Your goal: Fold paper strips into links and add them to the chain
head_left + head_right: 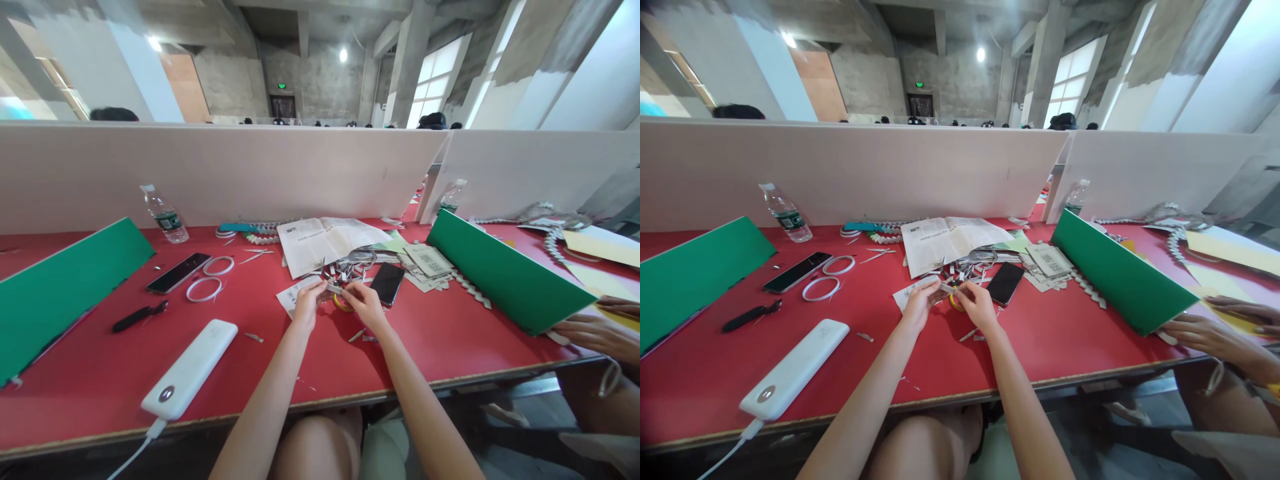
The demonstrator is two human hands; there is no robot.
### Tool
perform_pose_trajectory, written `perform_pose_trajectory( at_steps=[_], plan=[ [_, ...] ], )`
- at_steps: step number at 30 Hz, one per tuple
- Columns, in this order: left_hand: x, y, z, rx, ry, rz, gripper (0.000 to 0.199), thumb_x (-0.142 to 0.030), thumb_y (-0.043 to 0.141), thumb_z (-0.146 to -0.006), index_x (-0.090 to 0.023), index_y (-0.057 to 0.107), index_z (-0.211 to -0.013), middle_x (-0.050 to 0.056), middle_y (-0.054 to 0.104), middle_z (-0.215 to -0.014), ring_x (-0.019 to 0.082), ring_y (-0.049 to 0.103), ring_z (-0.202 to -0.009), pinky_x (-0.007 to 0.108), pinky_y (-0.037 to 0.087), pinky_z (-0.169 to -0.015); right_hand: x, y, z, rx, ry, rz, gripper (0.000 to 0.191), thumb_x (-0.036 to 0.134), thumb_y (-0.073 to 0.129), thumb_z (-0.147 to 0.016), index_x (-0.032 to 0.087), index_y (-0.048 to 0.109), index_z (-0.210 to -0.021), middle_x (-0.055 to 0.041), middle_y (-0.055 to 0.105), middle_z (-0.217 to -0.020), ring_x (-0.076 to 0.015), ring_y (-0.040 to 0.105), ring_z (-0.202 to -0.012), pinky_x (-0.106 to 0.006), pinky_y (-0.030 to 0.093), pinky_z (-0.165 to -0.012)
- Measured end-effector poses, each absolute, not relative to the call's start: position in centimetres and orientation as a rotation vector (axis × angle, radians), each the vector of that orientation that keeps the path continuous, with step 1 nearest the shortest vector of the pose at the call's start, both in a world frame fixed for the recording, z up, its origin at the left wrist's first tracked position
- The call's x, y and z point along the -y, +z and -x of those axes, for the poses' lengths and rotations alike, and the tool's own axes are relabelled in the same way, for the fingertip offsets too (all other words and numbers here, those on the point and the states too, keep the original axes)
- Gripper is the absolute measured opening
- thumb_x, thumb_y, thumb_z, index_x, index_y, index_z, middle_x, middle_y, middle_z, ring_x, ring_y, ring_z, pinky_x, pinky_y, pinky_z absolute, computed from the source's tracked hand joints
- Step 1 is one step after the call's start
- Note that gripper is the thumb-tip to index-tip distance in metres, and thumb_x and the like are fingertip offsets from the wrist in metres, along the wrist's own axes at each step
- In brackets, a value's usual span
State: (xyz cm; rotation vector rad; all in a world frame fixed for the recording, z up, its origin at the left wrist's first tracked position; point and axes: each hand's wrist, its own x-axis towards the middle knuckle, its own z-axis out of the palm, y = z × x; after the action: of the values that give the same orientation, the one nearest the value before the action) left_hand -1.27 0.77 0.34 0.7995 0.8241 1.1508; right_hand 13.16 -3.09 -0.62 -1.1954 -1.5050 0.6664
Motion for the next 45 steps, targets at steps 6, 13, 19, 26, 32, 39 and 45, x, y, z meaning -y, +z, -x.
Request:
perform_pose_trajectory(
  at_steps=[6,13,19,26,32,39,45],
  plan=[
    [-0.8,-0.1,1.1,-0.807,1.080,-0.839,0.035,-0.033,0.074,-0.061,-0.014,0.068,-0.090,0.006,0.070,-0.076,0.016,0.065,-0.068,0.028,0.050,-0.071,3.3,-0.6,-13.2,1.637,0.519,1.255,0.020,0.034,0.052,-0.080,0.019,0.053,-0.066,0.0006,0.055,-0.062,-0.0126,0.048,-0.057,-0.023,0.036,-0.054],
    [-0.9,-0.4,0.9,-0.823,1.108,-0.959,0.043,-0.027,0.074,-0.062,-0.014,0.064,-0.102,0.006,0.068,-0.084,0.017,0.063,-0.078,0.032,0.050,-0.077,3.4,-0.6,-13.0,1.724,0.553,1.236,0.011,0.030,0.050,-0.079,0.020,0.054,-0.083,-0.0019,0.059,-0.077,-0.0155,0.053,-0.068,-0.024,0.040,-0.059],
    [-0.9,-0.7,0.7,-0.925,1.094,-1.189,0.046,-0.025,0.069,-0.068,-0.014,0.061,-0.112,0.007,0.068,-0.099,0.021,0.061,-0.091,0.034,0.046,-0.085,3.1,-1.0,-13.0,1.562,0.769,1.162,0.018,0.031,0.054,-0.077,0.021,0.054,-0.092,0.0006,0.056,-0.072,-0.0147,0.053,-0.065,-0.024,0.042,-0.057],
    [-0.6,-0.1,0.6,-1.033,1.048,-1.319,0.036,-0.019,0.060,-0.072,-0.015,0.064,-0.107,0.008,0.061,-0.117,0.024,0.049,-0.116,0.035,0.033,-0.101,3.0,-0.6,-13.6,1.425,0.652,1.233,0.014,0.031,0.052,-0.077,0.019,0.058,-0.079,-0.0022,0.060,-0.074,-0.0159,0.055,-0.068,-0.025,0.043,-0.059],
    [0.5,0.9,0.6,-0.928,0.633,-1.129,0.046,-0.014,0.061,-0.067,-0.014,0.056,-0.113,0.009,0.071,-0.082,0.023,0.066,-0.067,0.033,0.051,-0.061,2.8,-0.6,-14.0,1.215,0.542,1.221,0.020,0.034,0.058,-0.075,0.019,0.056,-0.088,-0.0026,0.061,-0.078,-0.0164,0.058,-0.072,-0.028,0.046,-0.065],
    [0.6,0.4,0.5,-0.773,0.677,-1.014,0.012,-0.018,0.059,-0.072,-0.012,0.056,-0.082,0.010,0.069,-0.074,0.020,0.066,-0.059,0.034,0.052,-0.063,2.8,0.0,-13.8,1.167,0.757,1.077,0.030,0.036,0.061,-0.073,0.019,0.058,-0.098,-0.0025,0.062,-0.079,-0.0170,0.059,-0.076,-0.030,0.047,-0.070],
    [0.5,0.0,0.4,-0.760,0.675,-1.020,0.016,-0.018,0.057,-0.072,-0.013,0.055,-0.087,0.009,0.069,-0.072,0.022,0.067,-0.066,0.036,0.053,-0.064,2.7,-0.2,-13.5,1.268,1.062,1.083,0.030,0.035,0.061,-0.072,0.019,0.064,-0.097,-0.0044,0.068,-0.091,-0.0217,0.061,-0.086,-0.033,0.048,-0.074]
  ],
)
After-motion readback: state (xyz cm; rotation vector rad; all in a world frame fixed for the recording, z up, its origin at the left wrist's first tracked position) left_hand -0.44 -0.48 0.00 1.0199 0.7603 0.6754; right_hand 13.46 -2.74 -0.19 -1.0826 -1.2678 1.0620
